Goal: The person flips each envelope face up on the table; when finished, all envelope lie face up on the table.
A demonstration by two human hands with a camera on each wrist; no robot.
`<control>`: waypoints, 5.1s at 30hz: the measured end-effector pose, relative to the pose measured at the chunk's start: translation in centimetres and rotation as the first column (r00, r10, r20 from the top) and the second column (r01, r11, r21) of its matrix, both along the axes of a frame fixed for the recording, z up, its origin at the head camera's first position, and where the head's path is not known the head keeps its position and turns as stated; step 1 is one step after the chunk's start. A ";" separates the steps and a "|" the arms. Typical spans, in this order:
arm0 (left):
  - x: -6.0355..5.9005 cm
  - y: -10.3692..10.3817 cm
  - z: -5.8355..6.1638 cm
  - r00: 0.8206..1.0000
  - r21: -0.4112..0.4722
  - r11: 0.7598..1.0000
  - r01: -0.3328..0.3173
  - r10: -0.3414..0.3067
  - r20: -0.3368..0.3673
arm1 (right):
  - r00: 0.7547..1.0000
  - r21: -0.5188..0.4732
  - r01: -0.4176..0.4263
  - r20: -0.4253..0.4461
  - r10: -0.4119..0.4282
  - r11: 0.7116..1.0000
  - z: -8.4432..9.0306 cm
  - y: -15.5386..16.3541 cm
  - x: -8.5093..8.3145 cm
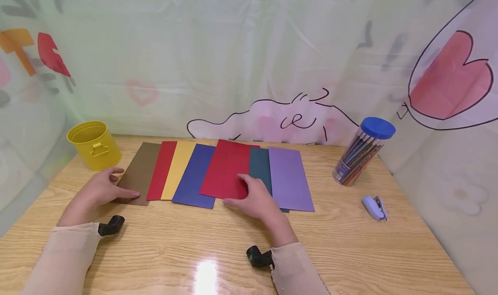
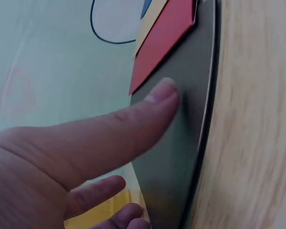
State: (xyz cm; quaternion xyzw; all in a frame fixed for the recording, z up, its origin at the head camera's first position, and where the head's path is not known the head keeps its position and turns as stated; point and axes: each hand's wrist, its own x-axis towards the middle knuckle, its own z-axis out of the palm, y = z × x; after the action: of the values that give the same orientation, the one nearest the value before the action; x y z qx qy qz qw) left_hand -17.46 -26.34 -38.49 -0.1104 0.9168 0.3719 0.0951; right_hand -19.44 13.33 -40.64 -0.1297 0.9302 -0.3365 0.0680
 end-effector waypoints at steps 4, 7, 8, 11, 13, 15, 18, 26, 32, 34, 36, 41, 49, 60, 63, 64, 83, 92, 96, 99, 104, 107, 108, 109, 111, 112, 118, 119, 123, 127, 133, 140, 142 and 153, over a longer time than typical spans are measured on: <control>0.0 -0.3 0.1 1.000 -0.014 1.000 -0.015 0.015 0.020 | 1.000 -0.001 0.003 0.007 -0.003 1.000 0.0 0.1 -0.1; -0.1 -0.3 0.1 0.999 -0.016 0.999 -0.034 0.035 0.026 | 1.000 0.003 0.000 0.005 0.000 1.000 -0.1 0.2 -0.2; -0.1 -0.3 0.1 0.999 -0.015 0.999 -0.041 0.041 0.029 | 1.000 0.003 -0.002 0.003 0.002 1.000 -0.1 0.2 -0.2; -0.2 -0.3 0.1 0.998 0.003 0.999 -0.053 0.053 0.042 | 1.000 0.008 -0.008 0.001 0.008 1.000 -0.1 0.2 -0.2; -0.2 -0.3 0.1 0.998 0.016 0.999 -0.045 0.044 0.047 | 1.000 0.010 -0.010 0.003 0.010 1.000 -0.1 0.2 -0.2; -0.2 -0.3 0.1 0.998 0.038 0.999 -0.037 0.035 0.045 | 1.000 0.011 -0.011 0.009 0.011 1.000 -0.1 0.2 -0.2; -0.2 -0.2 0.4 1.000 0.056 0.998 -0.018 0.017 0.017 | 1.000 0.009 -0.011 0.012 0.011 1.000 -0.1 0.2 -0.1; -0.2 -0.1 1.3 0.999 0.104 0.994 0.012 -0.007 -0.049 | 1.000 -0.003 -0.018 0.002 0.018 1.000 -0.3 0.2 -0.2; 0.2 -0.2 2.1 0.994 0.114 0.992 0.061 -0.050 -0.098 | 1.000 0.007 -0.021 -0.006 0.021 1.000 -0.3 0.2 -0.1; 0.3 -0.2 2.7 0.993 0.118 0.991 0.058 -0.046 -0.106 | 1.000 0.008 -0.023 -0.008 0.023 1.000 -0.3 0.2 -0.1; 0.5 -0.2 3.1 0.992 0.119 0.991 0.054 -0.040 -0.118 | 1.000 0.009 -0.026 -0.009 0.026 1.000 -0.3 0.1 -0.1; 0.9 -0.1 4.2 0.986 0.098 0.995 0.036 -0.019 -0.163 | 0.999 0.013 -0.032 -0.016 0.033 0.999 -0.3 0.1 -0.2; 1.3 0.8 5.1 0.968 0.187 0.970 0.154 -0.110 -0.226 | 1.000 0.016 -0.021 -0.012 0.022 1.000 -0.2 0.0 -0.2; 0.2 5.2 2.7 0.921 0.338 0.859 0.384 -0.330 -0.209 | 0.998 -0.141 0.033 0.055 -0.026 0.990 -0.4 0.4 -0.6; -0.2 6.6 1.8 0.907 0.379 0.825 0.420 -0.373 -0.194 | 0.995 -0.238 0.074 0.089 -0.054 0.968 -0.3 0.6 -0.8; -0.2 7.0 1.5 0.905 0.388 0.817 0.426 -0.383 -0.187 | 0.993 -0.267 0.089 0.097 -0.065 0.960 -0.2 0.7 -0.9; 0.4 12.0 -0.4 0.829 0.301 0.779 0.550 -0.552 -0.088 | 0.997 -0.158 0.066 -0.017 -0.070 0.985 0.5 2.5 -1.2; 1.6 13.3 -0.4 0.758 0.058 0.756 0.652 -0.648 -0.076 | 0.999 -0.006 0.035 -0.015 -0.035 0.999 0.1 2.5 -1.3; 2.2 13.8 -0.1 0.744 -0.027 0.748 0.663 -0.663 -0.081 | 0.999 0.023 0.046 -0.014 -0.046 0.999 0.1 2.3 -1.0; 2.4 14.0 0.2 0.730 -0.093 0.738 0.669 -0.675 -0.103 | 0.999 0.033 0.044 -0.021 -0.043 0.998 0.2 2.3 -1.0; 2.2 14.1 0.2 0.663 -0.254 0.680 0.688 -0.731 -0.163 | 0.999 0.060 0.047 -0.021 -0.046 0.997 0.1 2.3 -1.0; 2.1 14.1 0.1 0.633 -0.296 0.651 0.699 -0.756 -0.167 | 0.999 0.065 0.051 -0.014 -0.051 0.997 0.0 2.3 -1.1; 2.1 14.1 0.0 0.625 -0.299 0.644 0.704 -0.762 -0.167 | 0.999 0.063 0.051 -0.013 -0.050 0.997 0.0 2.4 -1.1; 2.0 14.1 0.0 0.621 -0.296 0.638 0.711 -0.767 -0.162 | 0.999 0.059 0.050 -0.013 -0.049 0.997 -0.1 2.4 -1.1; 2.0 14.1 0.1 0.614 -0.277 0.631 0.725 -0.774 -0.155 | 0.999 0.048 0.049 -0.008 -0.049 0.998 -0.1 2.5 -1.1; 1.9 14.0 0.1 0.614 -0.262 0.632 0.730 -0.774 -0.155 | 0.999 0.042 0.049 -0.004 -0.049 0.998 -0.2 2.5 -1.1; 1.8 13.2 0.9 0.636 -0.149 0.653 0.742 -0.757 -0.152 | 0.999 0.011 0.046 0.013 -0.046 0.999 -0.2 2.8 -1.3; 1.8 13.1 1.1 0.638 -0.130 0.655 0.745 -0.755 -0.152 | 0.999 0.008 0.045 0.015 -0.045 0.999 -0.2 2.8 -1.3; 1.6 12.5 1.5 0.641 -0.064 0.656 0.752 -0.751 -0.160 | 0.999 -0.004 0.036 0.023 -0.036 0.999 -0.2 3.1 -1.3; 1.5 11.7 1.8 0.649 -0.051 0.666 0.744 -0.739 -0.178 | 0.999 -0.033 0.036 0.031 -0.035 0.999 -0.3 3.3 -1.4; 1.2 10.7 2.0 0.668 -0.026 0.684 0.729 -0.718 -0.195 | 0.999 -0.087 0.024 0.023 -0.022 0.996 -0.5 3.3 -1.4; 0.9 9.9 2.2 0.687 0.006 0.703 0.711 -0.693 -0.218 | 0.997 -0.214 0.058 0.053 -0.048 0.975 -0.2 2.9 -1.5; 0.8 9.7 2.3 0.692 0.005 0.710 0.704 -0.685 -0.228 | 0.999 -0.254 0.046 0.035 -0.038 0.966 0.0 2.8 -1.5; 0.5 8.6 3.5 0.879 0.097 0.908 0.407 -0.361 -0.310 | 0.995 -0.505 -0.039 -0.094 -0.010 0.862 0.0 2.4 -1.5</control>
State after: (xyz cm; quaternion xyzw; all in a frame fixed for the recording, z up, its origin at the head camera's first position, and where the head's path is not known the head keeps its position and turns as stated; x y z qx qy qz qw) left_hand -16.95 -17.76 -34.97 0.1369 0.8917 0.4293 0.0424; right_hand -20.99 15.70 -40.59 -0.1657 0.8106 -0.5616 -0.0095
